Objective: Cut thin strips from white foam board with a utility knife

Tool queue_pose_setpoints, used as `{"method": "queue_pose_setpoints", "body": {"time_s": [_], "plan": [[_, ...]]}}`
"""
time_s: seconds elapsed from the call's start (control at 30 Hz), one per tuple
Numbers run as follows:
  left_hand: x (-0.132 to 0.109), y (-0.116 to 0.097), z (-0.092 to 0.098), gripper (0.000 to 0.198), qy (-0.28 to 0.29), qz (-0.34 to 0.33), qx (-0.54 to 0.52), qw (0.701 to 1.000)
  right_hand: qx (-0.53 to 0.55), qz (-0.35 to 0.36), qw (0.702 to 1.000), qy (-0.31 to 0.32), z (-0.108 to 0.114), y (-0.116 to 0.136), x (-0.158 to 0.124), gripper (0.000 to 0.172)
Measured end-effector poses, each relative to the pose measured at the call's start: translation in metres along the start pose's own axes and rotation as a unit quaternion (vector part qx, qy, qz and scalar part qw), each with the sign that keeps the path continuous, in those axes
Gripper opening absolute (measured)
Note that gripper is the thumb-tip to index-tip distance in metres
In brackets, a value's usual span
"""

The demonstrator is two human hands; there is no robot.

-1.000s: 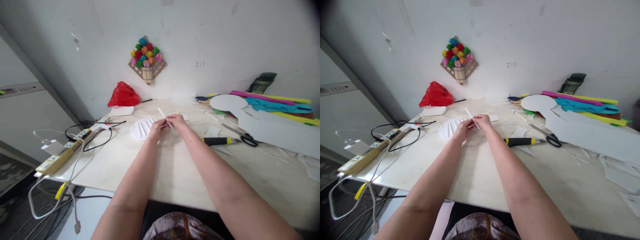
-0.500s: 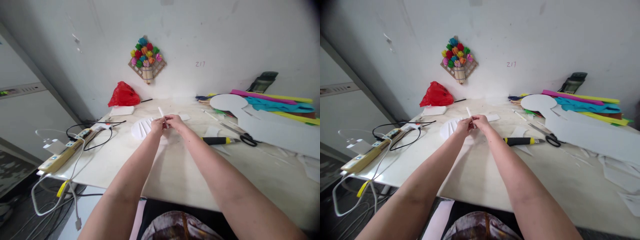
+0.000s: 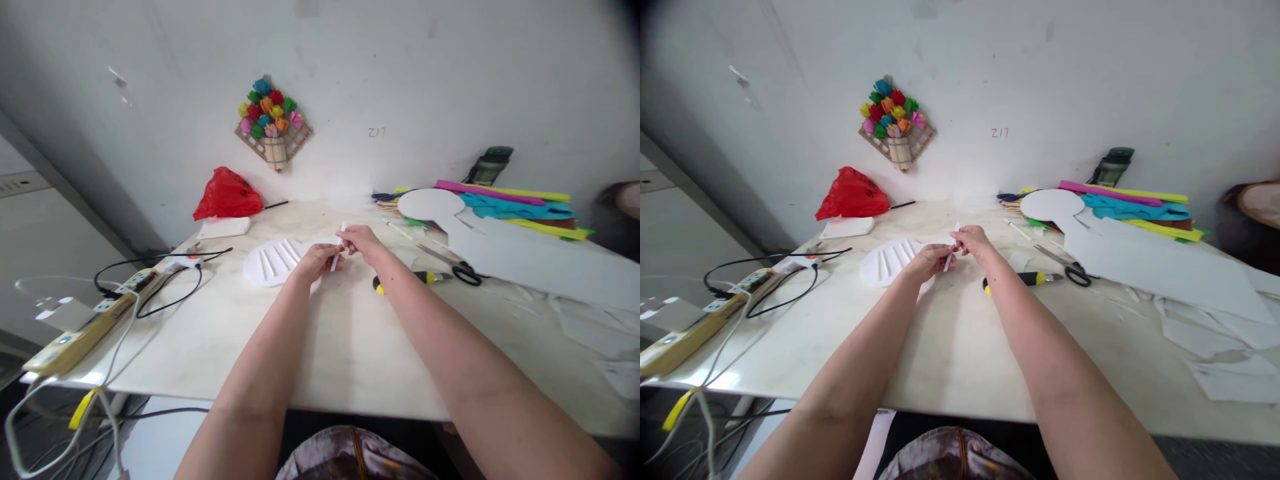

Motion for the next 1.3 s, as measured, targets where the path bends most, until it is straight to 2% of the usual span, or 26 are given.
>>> {"method": "queue_pose_setpoints", "body": {"time_s": [0.27,0.47,0.57,0.6,0.67,0.73,0.8,0.83,0.87,1.0,1.13,1.3], "plan": [[0.014,0.002,-0.014,0.025,-0.046,-0.041,0.126,0.990,0.044,-0.047,0.997,-0.053,0.022,-0.013,0.000,0.017],[0.020,0.011,-0.016,0.023,-0.065,-0.057,0.182,0.980,0.008,-0.061,0.998,-0.026,0.043,-0.009,-0.002,0.011],[0.022,0.019,-0.013,0.021,-0.088,-0.043,0.199,0.975,-0.084,-0.065,0.989,-0.101,0.068,0.000,-0.004,0.007],[0.023,0.021,-0.013,0.020,-0.091,-0.040,0.203,0.974,-0.143,-0.074,0.980,-0.120,0.076,0.004,-0.006,0.005],[0.022,0.022,-0.012,0.020,-0.088,-0.037,0.212,0.973,-0.297,-0.093,0.946,-0.092,0.085,0.013,-0.012,0.003],[0.022,0.021,-0.012,0.020,-0.075,-0.039,0.213,0.973,-0.466,-0.129,0.874,-0.045,0.090,0.018,-0.021,0.004],[0.021,0.020,-0.012,0.021,-0.065,-0.040,0.207,0.975,-0.584,-0.156,0.796,-0.017,0.096,0.021,-0.032,0.012],[0.021,0.020,-0.011,0.021,-0.063,-0.042,0.204,0.976,-0.620,-0.161,0.768,-0.004,0.098,0.021,-0.037,0.017],[0.021,0.020,-0.011,0.021,-0.062,-0.042,0.202,0.977,-0.640,-0.160,0.752,0.006,0.099,0.021,-0.042,0.023],[0.021,0.020,-0.010,0.020,-0.073,-0.029,0.187,0.979,-0.699,-0.132,0.701,0.041,0.101,0.011,-0.056,0.040],[0.017,0.016,-0.012,0.019,-0.079,-0.002,0.116,0.990,-0.744,-0.131,0.653,0.053,0.095,0.009,-0.066,0.050],[0.013,0.012,-0.009,0.016,-0.084,0.002,0.050,0.995,-0.752,-0.122,0.644,0.064,0.087,0.016,-0.075,0.048]]}}
Point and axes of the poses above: each hand's wrist, its own x-axis towards the middle knuckle, its own z-axis out of the back of the hand, y = z × x, the point moved 4 cm from there along x, towards the middle knuckle, and after that the axes turned 8 degrees about -z, right-handed, at the moved point
